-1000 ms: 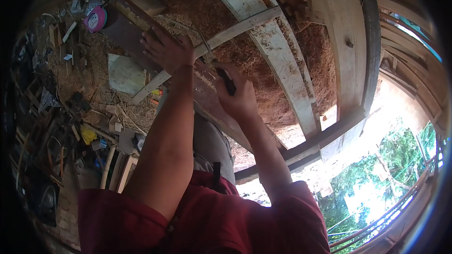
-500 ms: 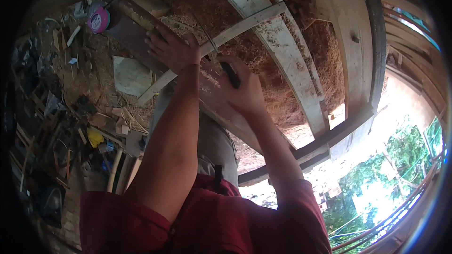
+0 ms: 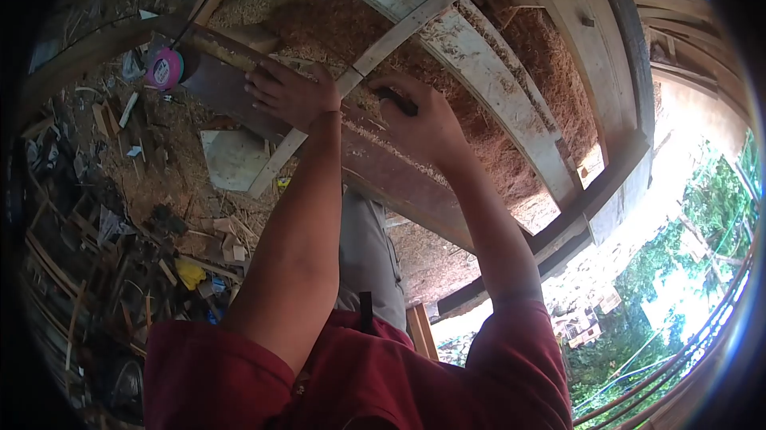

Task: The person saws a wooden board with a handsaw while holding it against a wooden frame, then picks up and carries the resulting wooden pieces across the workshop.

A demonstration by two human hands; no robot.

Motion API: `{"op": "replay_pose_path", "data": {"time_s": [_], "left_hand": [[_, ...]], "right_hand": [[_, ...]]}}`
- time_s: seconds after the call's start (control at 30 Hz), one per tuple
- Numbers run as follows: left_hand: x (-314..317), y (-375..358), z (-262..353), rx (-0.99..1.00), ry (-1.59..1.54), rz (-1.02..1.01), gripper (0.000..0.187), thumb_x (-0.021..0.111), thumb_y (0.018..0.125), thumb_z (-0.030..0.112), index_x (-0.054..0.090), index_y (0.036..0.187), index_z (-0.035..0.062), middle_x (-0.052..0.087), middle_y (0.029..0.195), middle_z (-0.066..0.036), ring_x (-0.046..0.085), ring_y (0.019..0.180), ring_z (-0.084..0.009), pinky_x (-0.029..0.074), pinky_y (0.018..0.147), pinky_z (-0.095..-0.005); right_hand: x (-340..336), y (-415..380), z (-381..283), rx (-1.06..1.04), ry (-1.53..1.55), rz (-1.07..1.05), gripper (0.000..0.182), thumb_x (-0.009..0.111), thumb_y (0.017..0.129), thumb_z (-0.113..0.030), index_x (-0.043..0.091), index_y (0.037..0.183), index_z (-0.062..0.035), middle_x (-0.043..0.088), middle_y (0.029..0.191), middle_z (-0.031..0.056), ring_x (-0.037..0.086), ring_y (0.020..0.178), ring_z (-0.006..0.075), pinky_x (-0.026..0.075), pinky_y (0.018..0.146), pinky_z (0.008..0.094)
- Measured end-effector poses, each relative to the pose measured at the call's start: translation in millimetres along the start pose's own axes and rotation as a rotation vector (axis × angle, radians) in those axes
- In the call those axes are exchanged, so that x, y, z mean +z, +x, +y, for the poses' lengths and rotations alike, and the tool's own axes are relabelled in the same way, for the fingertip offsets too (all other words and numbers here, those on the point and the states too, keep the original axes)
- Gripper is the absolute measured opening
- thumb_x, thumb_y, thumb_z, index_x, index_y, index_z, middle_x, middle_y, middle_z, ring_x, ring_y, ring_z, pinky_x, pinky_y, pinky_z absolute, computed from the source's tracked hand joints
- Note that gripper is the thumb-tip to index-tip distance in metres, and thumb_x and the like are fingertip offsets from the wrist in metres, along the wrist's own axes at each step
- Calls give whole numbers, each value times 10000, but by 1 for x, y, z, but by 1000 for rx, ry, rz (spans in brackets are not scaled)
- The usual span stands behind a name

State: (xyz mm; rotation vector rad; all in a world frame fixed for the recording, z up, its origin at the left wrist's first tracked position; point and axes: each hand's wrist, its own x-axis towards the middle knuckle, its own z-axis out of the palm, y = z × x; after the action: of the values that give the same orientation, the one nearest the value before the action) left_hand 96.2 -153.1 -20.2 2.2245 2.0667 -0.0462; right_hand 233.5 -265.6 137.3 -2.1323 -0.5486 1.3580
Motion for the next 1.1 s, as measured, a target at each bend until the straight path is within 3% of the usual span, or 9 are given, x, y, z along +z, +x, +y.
{"op": "replay_pose_path", "data": {"time_s": [0.1, 0.2, 0.3, 0.6, 0.8, 0.9, 1.1], "left_hand": [[0, 0, 1, -1, 10, -10, 913, 555, 957, 454, 230, 1691, 18, 212, 1702, -341, 158, 1613, -528, 184, 1286, -673], [1, -1, 1, -1, 10, -7, 916, 552, 959, 454, 223, 1696, 21, 205, 1707, -339, 156, 1616, -525, 186, 1285, -676], [-2, 1, 2, -10, -7, -17, 913, 545, 962, 452, 218, 1699, 24, 198, 1713, -334, 155, 1618, -521, 187, 1285, -676], [-13, 0, 3, -42, -68, -82, 940, 582, 945, 452, 213, 1696, 24, 151, 1735, -309, 122, 1627, -513, 171, 1295, -673], [-14, 1, 2, -63, -67, -137, 967, 567, 942, 481, 177, 1708, 39, 108, 1751, -297, 73, 1646, -481, 117, 1320, -651], [-15, 1, 3, -57, -83, -152, 960, 567, 942, 480, 190, 1706, 39, 104, 1754, -294, 73, 1646, -482, 111, 1320, -650], [-19, 2, 2, -54, -82, -157, 939, 561, 954, 485, 212, 1700, 35, 112, 1753, -295, 81, 1645, -483, 112, 1317, -652]], "right_hand": [[7, -2, 3, -70, 8, 81, 371, 645, 936, -204, 743, 1284, -124, 765, 982, 137, 683, 776, 176, 552, 781, 363], [9, -3, -3, -3, 32, 58, 371, 647, 938, -187, 739, 1293, -130, 768, 990, 138, 689, 789, 174, 551, 781, 356], [9, -1, -8, -7, -26, 27, 377, 620, 963, -114, 715, 1327, -103, 759, 1108, 87, 685, 970, 154, 541, 936, 336], [7, 3, -11, -17, -5, 7, 371, 611, 968, -88, 710, 1325, -73, 758, 1184, 86, 669, 1014, 124, 528, 944, 307], [12, 2, -5, -39, 97, 31, 364, 646, 962, -149, 725, 1309, -72, 773, 1174, 112, 721, 1019, 171, 549, 950, 334], [12, 1, -6, -73, -16, 45, 380, 610, 980, -96, 705, 1347, -113, 757, 1099, 68, 658, 865, 110, 546, 819, 313], [14, 2, -11, -49, -39, 53, 365, 614, 985, -129, 710, 1338, -124, 747, 1033, 54, 634, 731, 121, 525, 694, 317]]}}
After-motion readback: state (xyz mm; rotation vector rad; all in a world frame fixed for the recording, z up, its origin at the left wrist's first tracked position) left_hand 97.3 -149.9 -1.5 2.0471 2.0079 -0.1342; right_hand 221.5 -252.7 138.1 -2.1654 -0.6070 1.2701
